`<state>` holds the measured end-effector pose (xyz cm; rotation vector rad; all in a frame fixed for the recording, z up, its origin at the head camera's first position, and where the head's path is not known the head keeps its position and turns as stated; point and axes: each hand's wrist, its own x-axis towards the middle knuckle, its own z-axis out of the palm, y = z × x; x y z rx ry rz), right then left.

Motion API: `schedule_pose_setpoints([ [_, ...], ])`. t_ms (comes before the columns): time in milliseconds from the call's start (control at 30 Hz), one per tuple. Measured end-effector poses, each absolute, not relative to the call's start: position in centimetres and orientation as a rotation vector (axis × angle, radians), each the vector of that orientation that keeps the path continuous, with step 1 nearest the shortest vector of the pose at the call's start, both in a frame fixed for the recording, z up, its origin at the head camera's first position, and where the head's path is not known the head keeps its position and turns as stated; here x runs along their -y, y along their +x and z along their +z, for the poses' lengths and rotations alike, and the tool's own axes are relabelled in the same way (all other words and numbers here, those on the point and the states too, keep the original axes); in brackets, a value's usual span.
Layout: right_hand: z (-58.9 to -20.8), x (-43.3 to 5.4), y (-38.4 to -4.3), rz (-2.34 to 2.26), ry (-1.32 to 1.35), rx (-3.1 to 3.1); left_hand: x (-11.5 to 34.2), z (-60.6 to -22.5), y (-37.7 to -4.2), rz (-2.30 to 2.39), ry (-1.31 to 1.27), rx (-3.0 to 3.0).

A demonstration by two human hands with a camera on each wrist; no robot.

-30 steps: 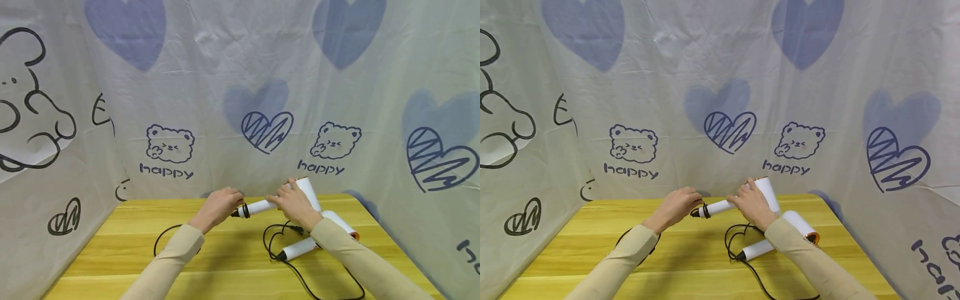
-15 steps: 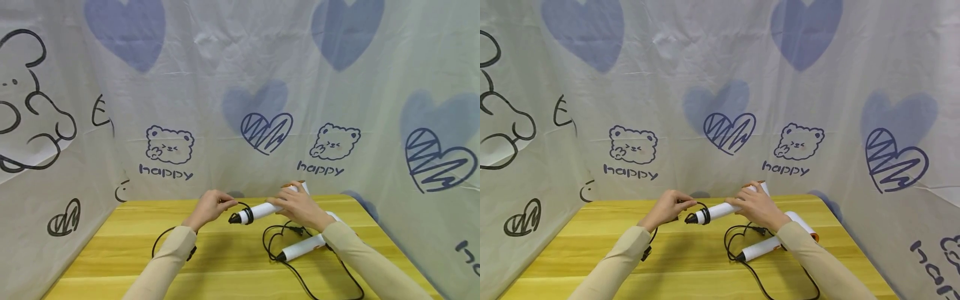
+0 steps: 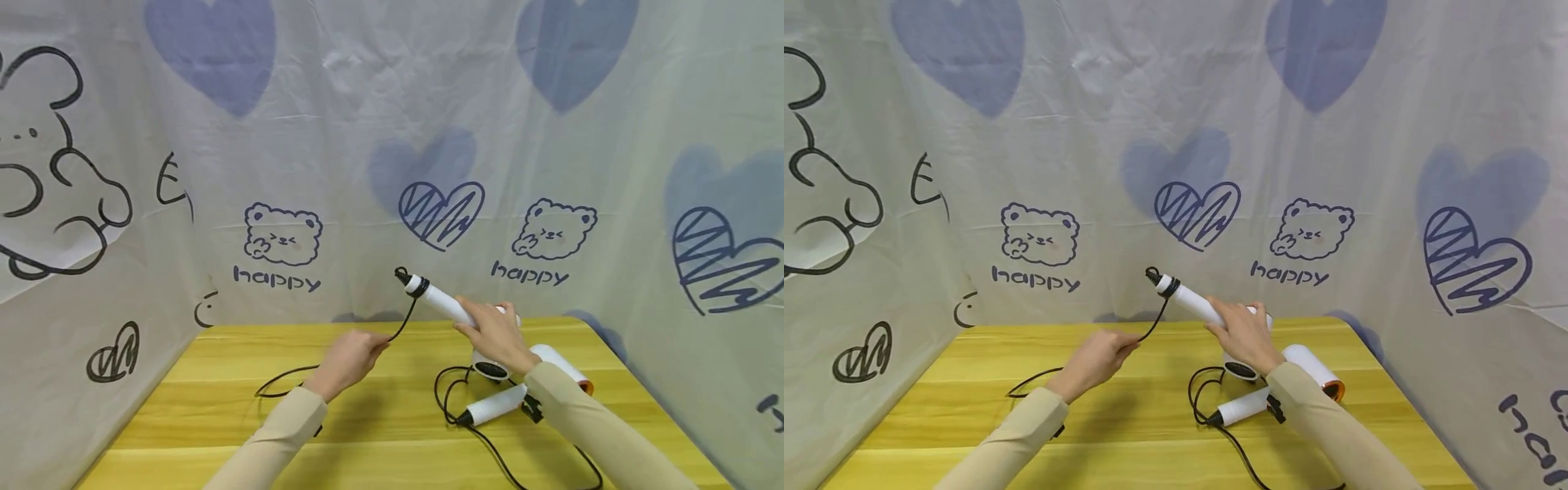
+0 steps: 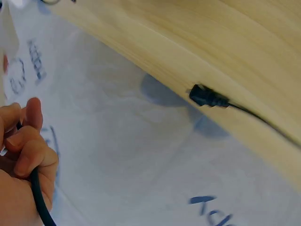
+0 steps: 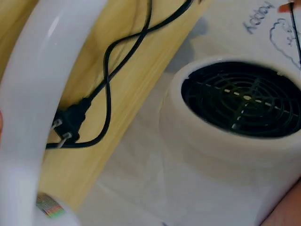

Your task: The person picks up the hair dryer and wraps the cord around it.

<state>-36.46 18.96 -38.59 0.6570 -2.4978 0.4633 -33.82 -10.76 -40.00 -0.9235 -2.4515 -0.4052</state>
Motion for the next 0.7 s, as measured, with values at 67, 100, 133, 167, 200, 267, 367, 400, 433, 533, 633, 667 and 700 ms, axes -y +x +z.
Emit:
schedule_pose_setpoints([
  [67, -38.4, -18.6, -36.2, 0.435, 0.599, 2.544, 10.2, -40.1, -33.2, -0.296, -0.964, 2.406],
  [100, -38.3, -18.5, -36.1, 0.401, 0.58, 2.557, 10.0, -40.2, -32.8, -0.244, -0.971, 2.383],
  [133, -38.2, -18.5, -36.0, 0.351, 0.563, 2.563, 9.8, -40.3, -32.5, -0.197, -0.979, 2.36],
  [167, -38.3, -18.5, -35.9, 0.295, 0.548, 2.562, 9.7, -40.4, -32.3, -0.158, -0.988, 2.339],
  [200, -38.3, -18.6, -35.8, 0.23, 0.54, 2.553, 9.6, -40.4, -32.0, -0.122, -0.993, 2.315],
  [267, -38.3, -18.9, -35.8, 0.118, 0.531, 2.534, 9.4, -40.3, -31.6, -0.071, -1.014, 2.264],
  [367, -38.4, -19.4, -35.8, -0.003, 0.55, 2.512, 9.0, -40.0, -31.1, -0.024, -1.058, 2.202],
  [400, -38.6, -19.5, -35.9, -0.037, 0.563, 2.505, 8.9, -39.8, -30.9, -0.014, -1.069, 2.189],
  [433, -38.7, -19.6, -35.9, -0.068, 0.571, 2.504, 8.8, -39.6, -30.8, -0.005, -1.08, 2.179],
  [533, -38.9, -19.8, -35.9, -0.15, 0.61, 2.48, 8.5, -39.0, -30.7, 0.009, -1.093, 2.159],
  [633, -39.1, -19.9, -35.9, -0.207, 0.666, 2.449, 8.5, -38.5, -30.8, 0.011, -1.098, 2.122],
  [667, -39.1, -19.9, -35.9, -0.215, 0.689, 2.441, 8.5, -38.2, -30.8, 0.009, -1.101, 2.108],
  [700, -39.1, -20.0, -35.9, -0.222, 0.712, 2.435, 8.5, -38.0, -31.0, 0.005, -1.103, 2.089],
])
